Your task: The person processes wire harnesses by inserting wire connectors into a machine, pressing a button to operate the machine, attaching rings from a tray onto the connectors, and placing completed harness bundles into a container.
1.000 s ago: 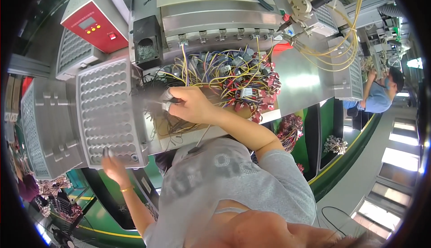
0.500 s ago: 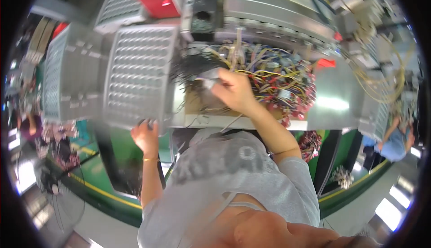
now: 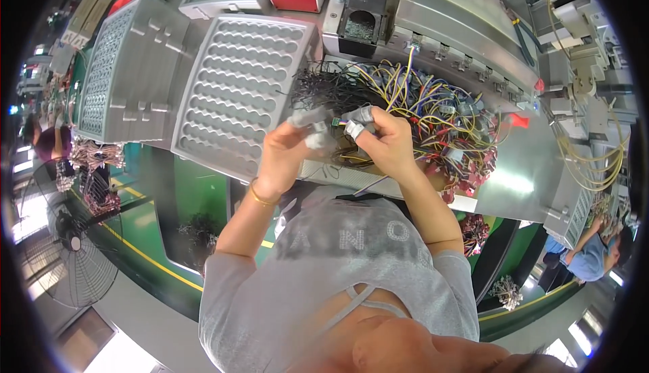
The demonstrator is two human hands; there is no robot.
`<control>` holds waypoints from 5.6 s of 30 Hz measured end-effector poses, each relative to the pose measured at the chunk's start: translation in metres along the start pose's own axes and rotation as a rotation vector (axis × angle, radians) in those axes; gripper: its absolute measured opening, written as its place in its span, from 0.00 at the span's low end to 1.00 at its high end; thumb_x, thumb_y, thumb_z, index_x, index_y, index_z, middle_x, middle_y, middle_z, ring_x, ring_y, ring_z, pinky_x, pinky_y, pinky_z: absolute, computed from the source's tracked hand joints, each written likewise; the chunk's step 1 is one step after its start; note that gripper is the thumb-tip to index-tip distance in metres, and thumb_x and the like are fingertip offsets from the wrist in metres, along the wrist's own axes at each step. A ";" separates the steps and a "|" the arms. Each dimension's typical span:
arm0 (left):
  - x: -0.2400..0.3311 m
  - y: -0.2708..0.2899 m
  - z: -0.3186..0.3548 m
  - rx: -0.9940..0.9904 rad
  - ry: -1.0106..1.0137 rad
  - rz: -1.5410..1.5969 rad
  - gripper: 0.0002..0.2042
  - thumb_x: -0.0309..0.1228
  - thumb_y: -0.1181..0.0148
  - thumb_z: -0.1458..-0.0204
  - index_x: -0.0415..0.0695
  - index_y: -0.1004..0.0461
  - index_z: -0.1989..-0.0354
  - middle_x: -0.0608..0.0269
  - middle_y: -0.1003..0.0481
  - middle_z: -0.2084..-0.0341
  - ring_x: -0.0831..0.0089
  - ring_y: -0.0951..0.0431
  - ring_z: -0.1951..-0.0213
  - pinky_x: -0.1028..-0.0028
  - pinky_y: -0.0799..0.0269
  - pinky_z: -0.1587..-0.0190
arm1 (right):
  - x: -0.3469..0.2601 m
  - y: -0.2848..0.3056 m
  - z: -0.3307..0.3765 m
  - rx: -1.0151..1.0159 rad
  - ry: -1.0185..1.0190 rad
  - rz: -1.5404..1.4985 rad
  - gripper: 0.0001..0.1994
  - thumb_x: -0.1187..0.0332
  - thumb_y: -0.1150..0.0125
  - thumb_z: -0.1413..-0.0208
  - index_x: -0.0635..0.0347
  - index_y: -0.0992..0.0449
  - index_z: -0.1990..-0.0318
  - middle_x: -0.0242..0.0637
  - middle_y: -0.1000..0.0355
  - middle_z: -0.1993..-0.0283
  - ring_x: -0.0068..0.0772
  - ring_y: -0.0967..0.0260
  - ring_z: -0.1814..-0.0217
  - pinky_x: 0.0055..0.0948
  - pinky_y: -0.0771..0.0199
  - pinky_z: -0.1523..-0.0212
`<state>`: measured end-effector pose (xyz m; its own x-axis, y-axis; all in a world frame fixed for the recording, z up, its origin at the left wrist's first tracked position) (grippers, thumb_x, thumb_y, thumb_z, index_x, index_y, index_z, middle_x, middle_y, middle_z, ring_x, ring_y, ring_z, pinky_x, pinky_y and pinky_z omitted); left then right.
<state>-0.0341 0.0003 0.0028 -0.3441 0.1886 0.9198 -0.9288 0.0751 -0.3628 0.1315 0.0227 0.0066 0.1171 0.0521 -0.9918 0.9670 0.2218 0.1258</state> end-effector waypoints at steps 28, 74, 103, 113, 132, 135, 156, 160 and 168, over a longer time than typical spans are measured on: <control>-0.006 -0.064 -0.034 -0.369 0.133 0.226 0.18 0.28 0.52 0.47 0.39 0.39 0.48 0.62 0.30 0.60 0.79 0.29 0.70 0.81 0.33 0.75 | -0.022 0.033 0.000 -0.007 -0.199 -0.248 0.07 0.73 0.45 0.53 0.64 0.28 0.65 0.29 0.29 0.75 0.14 0.36 0.76 0.14 0.37 0.76; 0.175 0.177 -0.281 0.678 -0.903 -1.240 0.22 0.34 0.34 0.75 0.36 0.28 0.67 0.52 0.28 0.71 0.59 0.27 0.67 0.67 0.31 0.62 | 0.001 0.137 0.076 0.698 0.081 0.897 0.12 0.69 0.51 0.47 0.69 0.28 0.62 0.30 0.32 0.81 0.17 0.39 0.81 0.20 0.38 0.79; -0.012 0.290 -0.276 0.816 -0.078 -1.806 0.23 0.53 0.47 0.63 0.56 0.25 0.60 0.51 0.34 0.52 0.52 0.41 0.46 0.50 0.49 0.48 | -0.006 0.050 0.082 0.137 0.065 0.644 0.07 0.74 0.45 0.58 0.64 0.24 0.69 0.39 0.31 0.79 0.35 0.32 0.78 0.26 0.36 0.78; 0.004 0.171 -0.162 -0.048 -0.165 0.139 0.18 0.28 0.50 0.51 0.36 0.38 0.51 0.53 0.33 0.55 0.63 0.32 0.53 0.69 0.32 0.56 | 0.016 0.009 0.081 -0.342 0.558 0.748 0.07 0.79 0.43 0.67 0.63 0.30 0.75 0.39 0.37 0.77 0.38 0.39 0.77 0.33 0.38 0.77; -0.009 -0.046 -0.029 -0.312 -0.113 -0.088 0.16 0.19 0.44 0.55 0.38 0.32 0.56 0.67 0.28 0.64 0.79 0.30 0.62 0.78 0.31 0.62 | -0.019 0.040 0.026 0.166 0.002 0.196 0.03 0.76 0.44 0.54 0.65 0.28 0.70 0.28 0.32 0.77 0.12 0.39 0.76 0.17 0.39 0.78; -0.009 -0.050 -0.030 -0.347 -0.018 -0.004 0.18 0.18 0.44 0.55 0.37 0.35 0.52 0.65 0.28 0.61 0.80 0.29 0.62 0.79 0.30 0.65 | -0.015 0.042 0.026 0.238 -0.014 0.064 0.02 0.77 0.43 0.54 0.66 0.28 0.71 0.26 0.32 0.77 0.11 0.40 0.76 0.15 0.40 0.77; -0.004 -0.066 -0.022 -0.378 -0.102 -0.034 0.20 0.14 0.43 0.59 0.36 0.31 0.54 0.61 0.27 0.61 0.77 0.28 0.60 0.78 0.32 0.57 | -0.035 0.052 0.032 0.215 0.184 0.268 0.05 0.77 0.41 0.64 0.68 0.28 0.77 0.31 0.33 0.82 0.15 0.40 0.82 0.18 0.42 0.82; 0.002 -0.069 -0.020 -0.352 -0.286 -0.291 0.16 0.16 0.44 0.57 0.36 0.30 0.56 0.60 0.27 0.62 0.76 0.28 0.60 0.77 0.31 0.58 | -0.045 0.055 0.033 0.224 0.270 0.328 0.04 0.76 0.42 0.65 0.66 0.29 0.79 0.31 0.35 0.85 0.17 0.43 0.84 0.19 0.44 0.84; -0.019 -0.074 -0.037 -0.231 0.196 0.128 0.10 0.20 0.48 0.51 0.38 0.27 0.61 0.67 0.26 0.74 0.86 0.32 0.80 0.86 0.36 0.78 | -0.022 0.050 0.028 0.165 -0.066 0.130 0.04 0.75 0.45 0.57 0.64 0.33 0.77 0.27 0.35 0.84 0.12 0.44 0.81 0.17 0.44 0.82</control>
<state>0.0463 0.0274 0.0063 -0.4016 0.3943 0.8266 -0.8164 0.2548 -0.5182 0.1835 0.0056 0.0336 0.2524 0.0051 -0.9676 0.9661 0.0542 0.2523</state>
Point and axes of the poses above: each hand's wrist, its own z-axis away from the middle knuckle, its own y-axis out of the back of the hand, x = y × z, the point moved 4 cm from there along -z, towards the middle knuckle
